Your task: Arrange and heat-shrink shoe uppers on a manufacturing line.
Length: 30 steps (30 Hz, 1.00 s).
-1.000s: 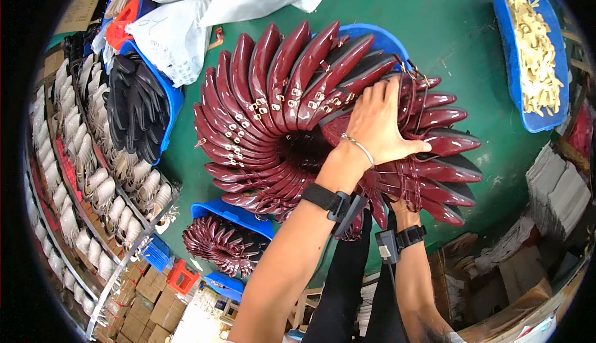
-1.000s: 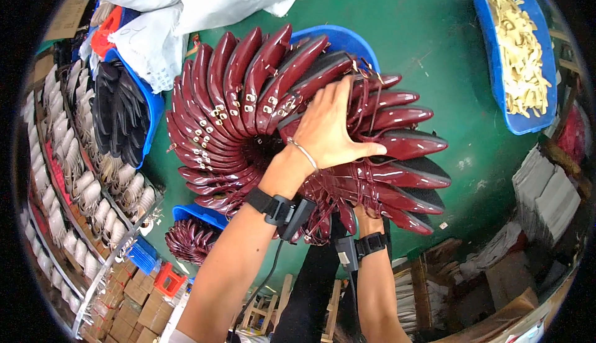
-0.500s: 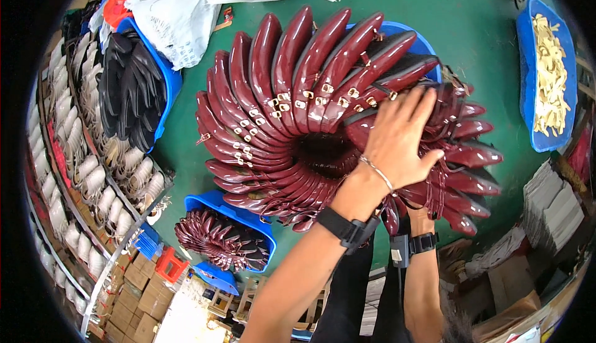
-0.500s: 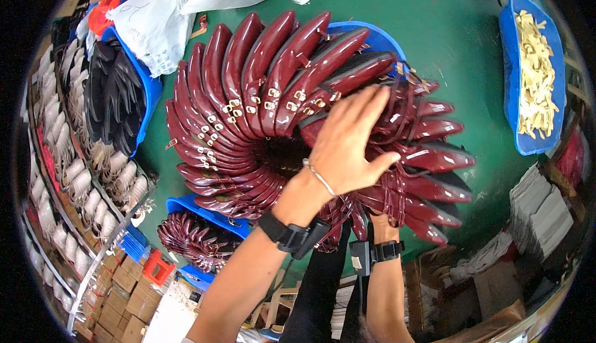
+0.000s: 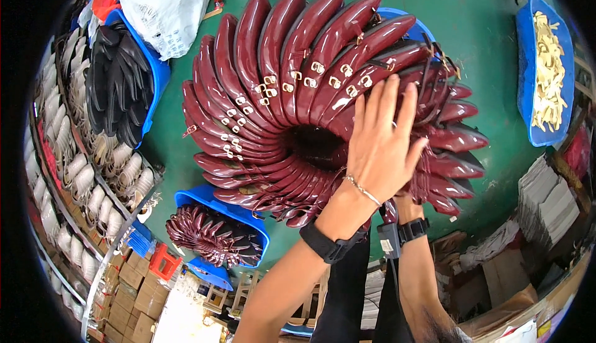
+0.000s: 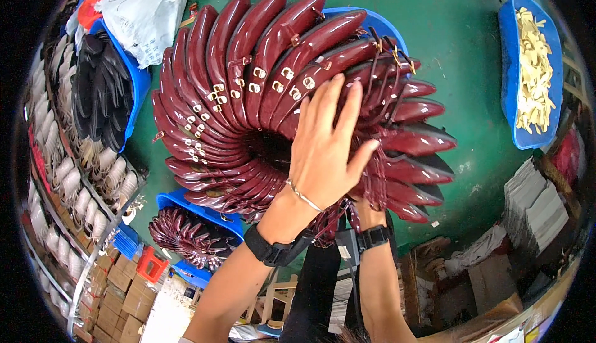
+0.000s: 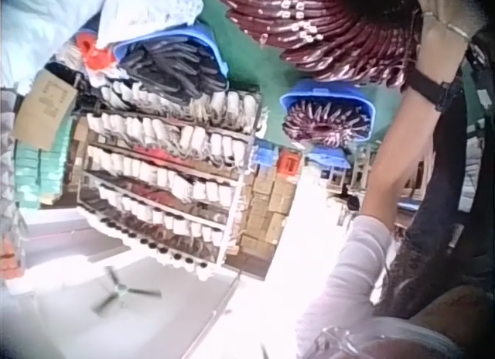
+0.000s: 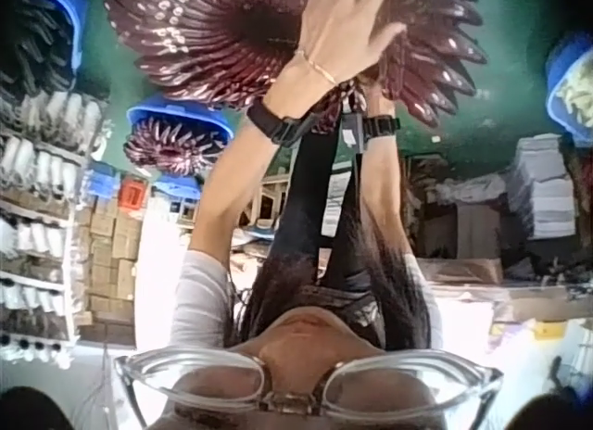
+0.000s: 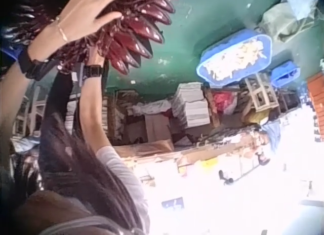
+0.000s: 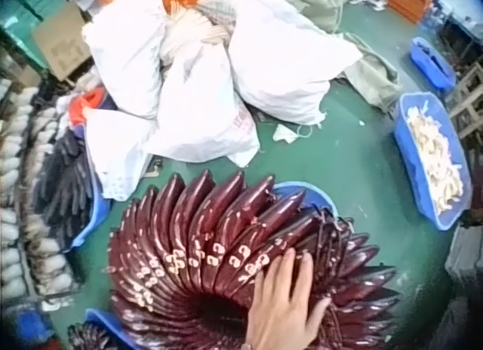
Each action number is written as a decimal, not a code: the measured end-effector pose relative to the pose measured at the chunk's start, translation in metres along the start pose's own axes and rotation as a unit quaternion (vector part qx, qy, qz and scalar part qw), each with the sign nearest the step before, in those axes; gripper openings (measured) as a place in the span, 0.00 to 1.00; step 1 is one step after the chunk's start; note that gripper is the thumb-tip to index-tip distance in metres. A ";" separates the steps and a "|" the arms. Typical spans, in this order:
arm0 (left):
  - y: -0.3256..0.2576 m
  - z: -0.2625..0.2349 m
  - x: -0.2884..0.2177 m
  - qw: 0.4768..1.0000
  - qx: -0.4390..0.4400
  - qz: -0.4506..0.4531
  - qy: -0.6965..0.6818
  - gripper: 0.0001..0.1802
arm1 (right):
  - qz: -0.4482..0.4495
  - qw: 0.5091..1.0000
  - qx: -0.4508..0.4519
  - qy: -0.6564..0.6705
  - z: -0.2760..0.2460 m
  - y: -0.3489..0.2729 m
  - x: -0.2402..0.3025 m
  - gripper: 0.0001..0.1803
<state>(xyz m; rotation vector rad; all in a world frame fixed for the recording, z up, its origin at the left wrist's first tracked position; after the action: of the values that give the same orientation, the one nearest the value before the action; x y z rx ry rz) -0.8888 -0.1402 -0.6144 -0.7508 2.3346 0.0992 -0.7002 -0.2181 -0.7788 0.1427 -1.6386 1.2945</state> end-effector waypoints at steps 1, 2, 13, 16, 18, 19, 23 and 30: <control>-0.007 0.005 0.007 1.000 0.004 -0.017 -0.010 0.39 | 0.000 1.000 -0.009 0.001 -0.002 -0.003 -0.001 0.33; -0.013 0.007 0.012 1.000 0.011 -0.021 0.004 0.38 | 0.000 1.000 -0.019 0.000 -0.005 -0.006 -0.002 0.33; -0.164 -0.030 0.049 0.979 0.107 -0.172 -0.006 0.34 | 0.125 0.821 0.099 0.549 0.035 0.012 0.050 0.28; -0.240 -0.017 0.021 0.946 0.248 -0.204 -0.043 0.32 | 0.119 0.848 0.122 0.501 0.013 -0.017 0.034 0.24; -0.310 -0.018 -0.010 0.890 0.391 -0.236 -0.021 0.33 | 0.260 0.852 -0.027 0.454 0.011 -0.050 0.017 0.22; -0.346 -0.014 -0.034 0.860 0.451 -0.236 -0.035 0.38 | 0.271 0.859 -0.034 0.434 0.002 -0.067 0.012 0.22; -0.454 -0.025 -0.130 0.747 0.561 -0.308 -0.180 0.59 | 0.296 0.918 0.022 0.265 -0.036 -0.142 0.022 0.21; -0.553 -0.065 -0.246 0.696 0.364 -0.549 -0.287 0.64 | 0.372 0.890 0.196 -0.178 -0.013 -0.229 0.079 0.19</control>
<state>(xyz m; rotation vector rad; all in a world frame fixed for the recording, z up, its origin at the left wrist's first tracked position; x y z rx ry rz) -0.4777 -0.4967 -0.3405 -1.2852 0.8796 -0.9238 -0.5901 -0.2677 -0.5687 -0.0179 -1.7862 2.3002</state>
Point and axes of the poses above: each hand's wrist, its own y-axis towards the middle knuckle, its own z-axis out of the palm, x = y × z, the point moved 8 cm from there along y, towards the middle knuckle, and after that the axes turned 4 degrees about y, right-handed, at the moved point
